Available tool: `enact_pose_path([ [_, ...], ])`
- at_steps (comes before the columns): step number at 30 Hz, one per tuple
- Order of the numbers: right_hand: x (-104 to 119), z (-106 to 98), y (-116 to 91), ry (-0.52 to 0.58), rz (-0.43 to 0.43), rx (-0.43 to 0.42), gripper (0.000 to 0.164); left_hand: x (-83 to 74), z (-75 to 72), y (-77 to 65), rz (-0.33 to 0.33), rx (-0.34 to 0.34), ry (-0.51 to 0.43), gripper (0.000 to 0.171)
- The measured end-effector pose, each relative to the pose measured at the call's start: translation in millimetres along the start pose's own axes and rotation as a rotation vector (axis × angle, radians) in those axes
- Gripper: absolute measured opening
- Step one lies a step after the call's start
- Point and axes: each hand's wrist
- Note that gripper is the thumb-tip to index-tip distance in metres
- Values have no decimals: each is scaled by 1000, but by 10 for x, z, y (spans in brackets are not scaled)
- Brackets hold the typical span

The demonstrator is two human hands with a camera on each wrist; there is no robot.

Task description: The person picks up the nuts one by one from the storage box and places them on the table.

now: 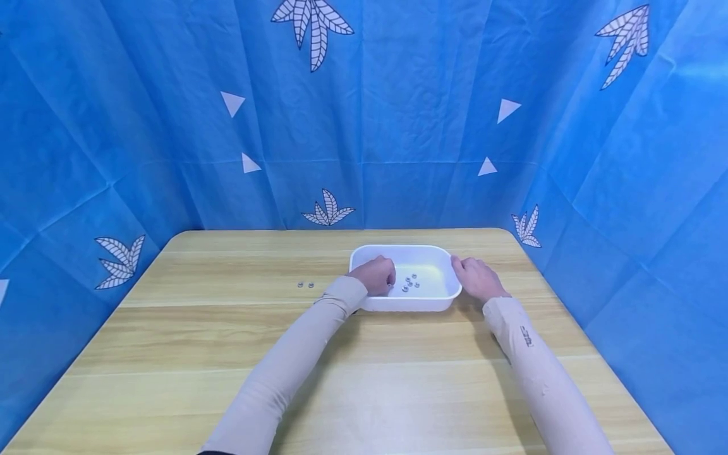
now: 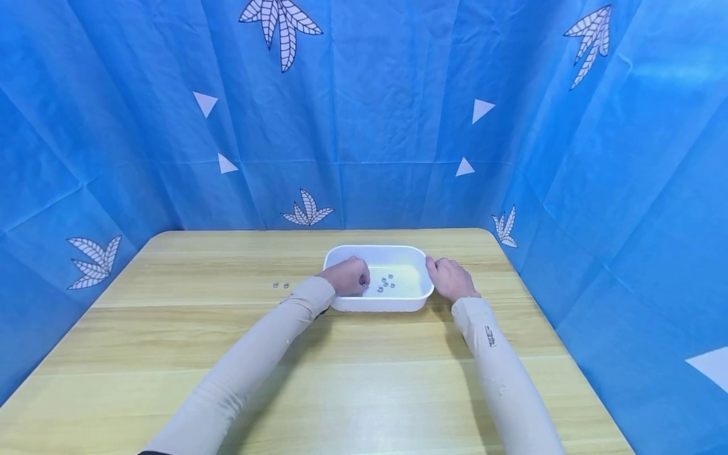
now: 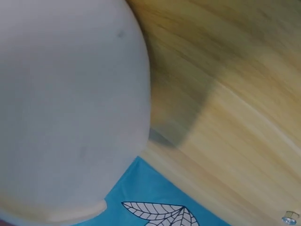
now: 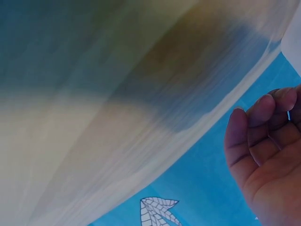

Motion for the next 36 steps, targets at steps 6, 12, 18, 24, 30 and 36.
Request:
enact_pose_path([
  [6, 4, -3, -27, 2, 6, 4, 73, 16, 15, -3, 24, 8, -1, 22],
  [12, 10, 6, -30, 9, -1, 13, 76, 24, 13, -23, 50, 4, 59, 19],
  [18, 11, -6, -34, 5, -10, 2, 76, 27, -18, -41, 34, -22, 30, 12],
  [24, 16, -9, -28, 2, -11, 3, 70, 33, -24, -43, 14, -35, 16, 11],
  [30, 24, -13, -24, 2, -6, 8, 70, 23, -44, -58, -15, -9, 14, 12],
  [36, 10, -12, -23, -1, -1, 7, 74, 19, -74, -64, -35, 5, 4, 23],
])
Point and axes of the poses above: each hand's wrist, its own y-axis towards the middle knuckle, its own z-axis out of the palm, x = y × z, and after that the axes turned 5 degrees about y, right-handed
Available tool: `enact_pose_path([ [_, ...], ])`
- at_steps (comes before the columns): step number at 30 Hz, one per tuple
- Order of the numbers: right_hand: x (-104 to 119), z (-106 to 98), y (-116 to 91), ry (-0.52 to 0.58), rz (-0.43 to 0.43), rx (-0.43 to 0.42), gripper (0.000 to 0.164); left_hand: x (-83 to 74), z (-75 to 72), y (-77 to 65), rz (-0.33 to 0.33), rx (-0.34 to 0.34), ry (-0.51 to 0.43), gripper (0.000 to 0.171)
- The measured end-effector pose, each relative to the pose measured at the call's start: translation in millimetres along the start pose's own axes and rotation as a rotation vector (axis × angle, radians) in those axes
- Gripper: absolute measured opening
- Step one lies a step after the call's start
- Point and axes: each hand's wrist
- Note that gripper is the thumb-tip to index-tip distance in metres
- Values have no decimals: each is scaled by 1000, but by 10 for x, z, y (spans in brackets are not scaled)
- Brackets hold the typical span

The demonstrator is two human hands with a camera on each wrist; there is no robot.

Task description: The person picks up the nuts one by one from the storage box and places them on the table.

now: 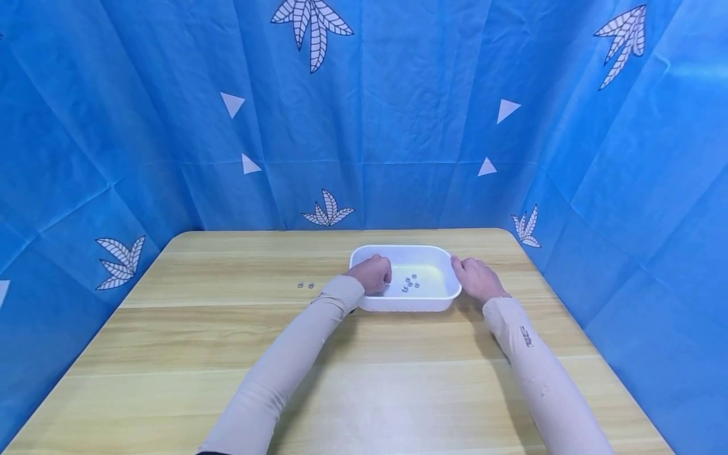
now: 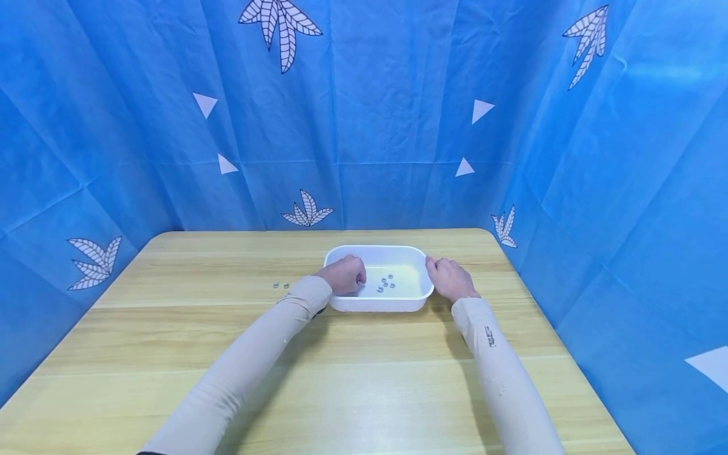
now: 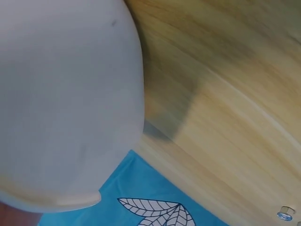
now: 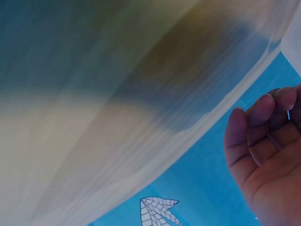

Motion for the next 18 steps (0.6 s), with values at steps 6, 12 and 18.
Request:
enact_pose_path([
  [6, 6, -6, -3, 2, -7, -4, 70, 31, 15, 20, 10, -11, -4, 25],
  [12, 1, -1, -2, -3, -3, -2, 74, 86, 24, 40, -1, -27, -69, 22],
  [18, 1, -5, -1, -2, -2, 2, 75, 133, 4, 48, 28, -79, -191, 26],
])
Point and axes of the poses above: each hand's wrist, its own y-axis towards the middle knuckle, its own z-axis out of the palm, x = y × z, and after that the axes turned 5 degrees about y, right-handed
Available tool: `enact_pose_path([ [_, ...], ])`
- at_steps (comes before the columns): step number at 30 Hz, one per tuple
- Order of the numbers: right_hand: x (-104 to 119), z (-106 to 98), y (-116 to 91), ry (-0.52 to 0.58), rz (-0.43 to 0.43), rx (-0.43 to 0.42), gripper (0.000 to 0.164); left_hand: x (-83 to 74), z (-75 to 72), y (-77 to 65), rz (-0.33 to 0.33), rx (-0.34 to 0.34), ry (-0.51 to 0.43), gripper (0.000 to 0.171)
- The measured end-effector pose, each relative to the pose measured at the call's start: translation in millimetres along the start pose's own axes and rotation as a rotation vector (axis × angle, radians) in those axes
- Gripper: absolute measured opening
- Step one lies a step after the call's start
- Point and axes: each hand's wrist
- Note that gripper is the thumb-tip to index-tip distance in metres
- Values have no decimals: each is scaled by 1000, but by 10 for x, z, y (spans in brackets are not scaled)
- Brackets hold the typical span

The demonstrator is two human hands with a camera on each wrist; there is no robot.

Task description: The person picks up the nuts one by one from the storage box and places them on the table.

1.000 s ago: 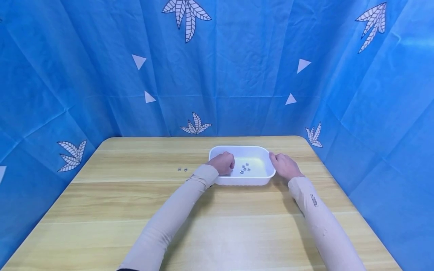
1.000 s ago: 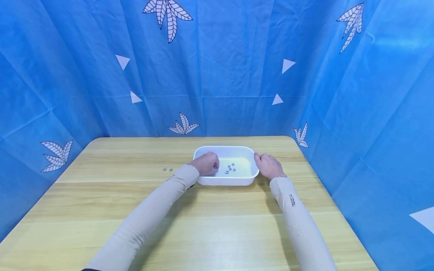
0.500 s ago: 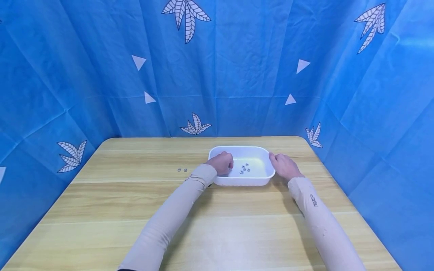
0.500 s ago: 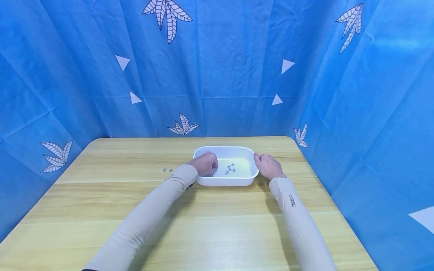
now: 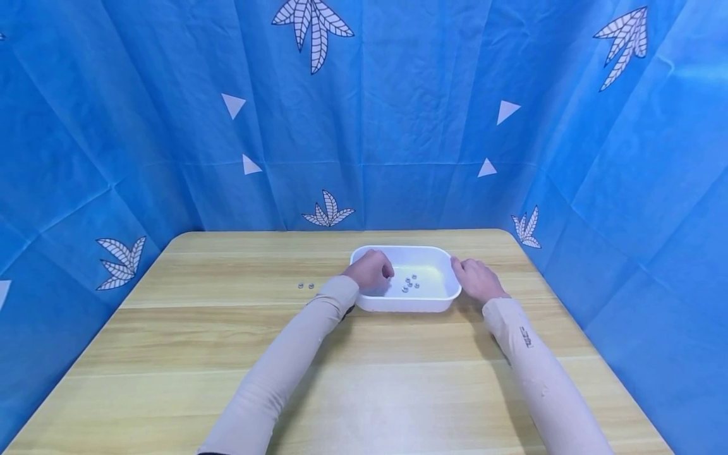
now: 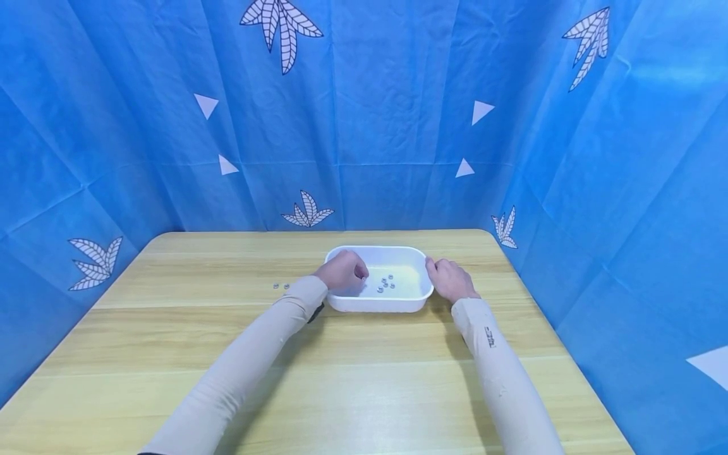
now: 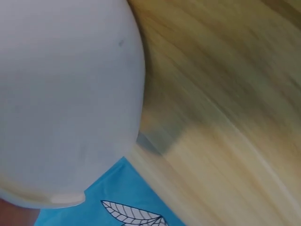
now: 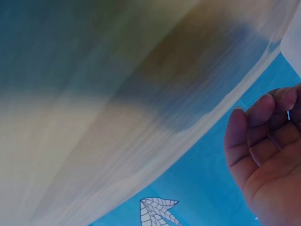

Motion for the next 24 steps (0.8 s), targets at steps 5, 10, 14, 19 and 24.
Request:
enact_pose_path([
  [5, 7, -3, 8, 0, 0, 6, 76, 5, -23, -25, -7, -31, -116, 25],
  [10, -1, 10, 22, -7, -3, -3, 76, -10, -47, -52, -15, -66, -231, 24],
  [14, -10, 11, 34, -8, -2, -3, 75, -5, -57, -68, -4, -104, -288, 25],
  [19, -16, 11, 35, -11, 2, 4, 72, -3, -73, -97, -3, -127, -343, 28],
  [24, -23, 9, 31, -15, 5, 6, 71, -21, -96, -142, -16, -146, -410, 29],
])
Point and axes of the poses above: each hand's wrist, its own y-axis towards the middle knuckle, its own z-axis out of the palm, x = y × z, and after that the axes turned 5 degrees about y, right-handed
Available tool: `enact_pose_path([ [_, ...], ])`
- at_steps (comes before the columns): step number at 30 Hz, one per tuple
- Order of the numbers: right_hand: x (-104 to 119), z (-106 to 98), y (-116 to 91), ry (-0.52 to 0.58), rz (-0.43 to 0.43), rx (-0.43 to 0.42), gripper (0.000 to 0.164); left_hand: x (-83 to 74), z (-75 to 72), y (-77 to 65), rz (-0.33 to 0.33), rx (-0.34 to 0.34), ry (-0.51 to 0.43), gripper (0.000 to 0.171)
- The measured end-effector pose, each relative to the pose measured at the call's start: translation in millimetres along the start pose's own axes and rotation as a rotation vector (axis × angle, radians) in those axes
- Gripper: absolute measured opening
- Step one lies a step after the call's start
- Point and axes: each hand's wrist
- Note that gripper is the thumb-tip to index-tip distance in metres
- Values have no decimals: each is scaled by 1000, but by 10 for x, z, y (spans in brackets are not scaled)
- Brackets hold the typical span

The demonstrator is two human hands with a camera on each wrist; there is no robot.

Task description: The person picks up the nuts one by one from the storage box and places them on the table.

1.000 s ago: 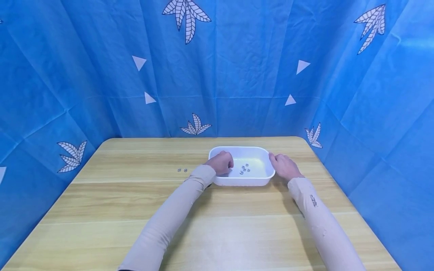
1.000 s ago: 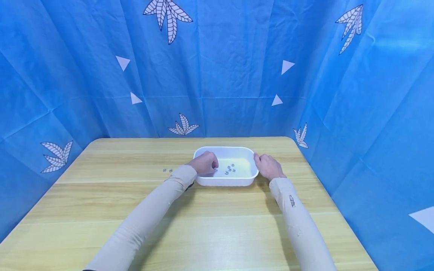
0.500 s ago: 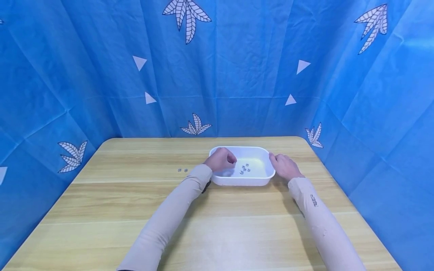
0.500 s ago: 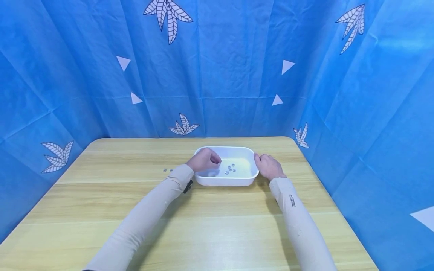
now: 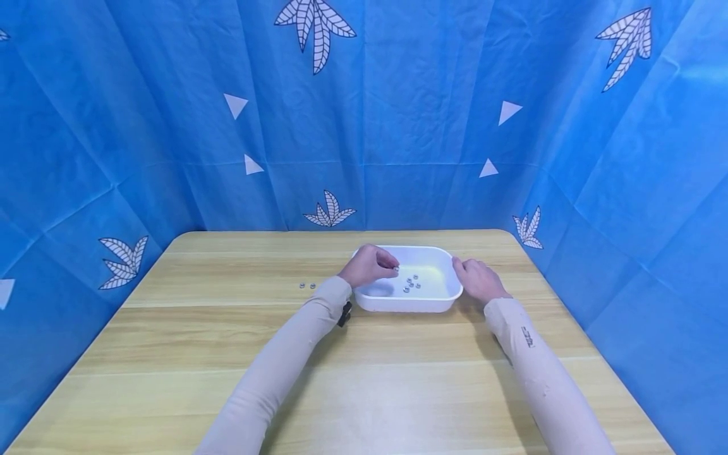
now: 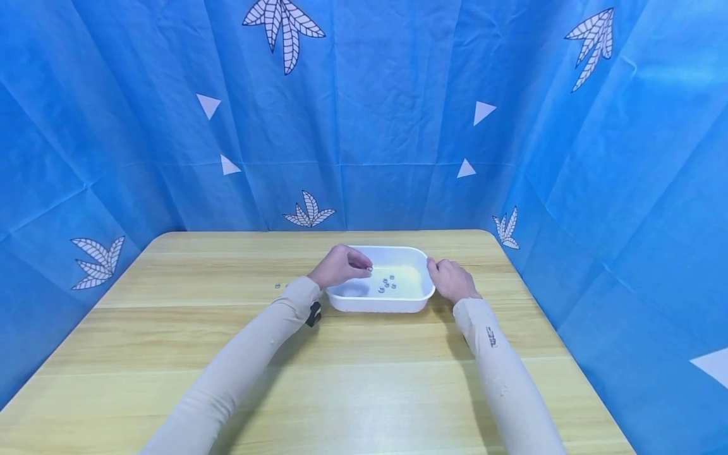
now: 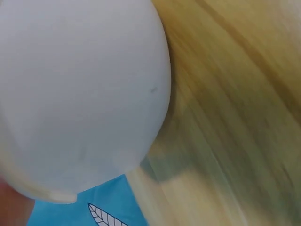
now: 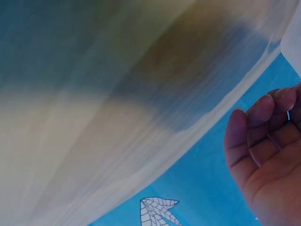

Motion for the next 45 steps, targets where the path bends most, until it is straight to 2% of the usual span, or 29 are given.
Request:
enact_pose_path([
  [7, 9, -7, -6, 6, -11, -1, 69, 13, -25, -48, -32, -13, -74, 26],
  [11, 8, -5, -9, 11, -8, 2, 70, 25, -49, -71, -19, -32, -119, 26],
  [17, 2, 1, 0, 9, -12, -2, 70, -13, -100, -133, 12, -50, -153, 36],
  [28, 24, -9, -41, 11, -5, 7, 78, -27, -200, -241, -13, -72, -185, 37],
  [38, 31, -18, -32, 13, -3, 9, 75, -37, -345, -331, -15, -110, -180, 38],
  [45, 46, -20, -42, 13, -2, 8, 71, 12, -434, -391, -8, -133, -197, 37],
])
Point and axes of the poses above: each hand's wrist, its own y-axis towards the middle knuckle, its own z-axis out of the palm, x = y × z, and after that the axes turned 5 degrees about y, right-handed
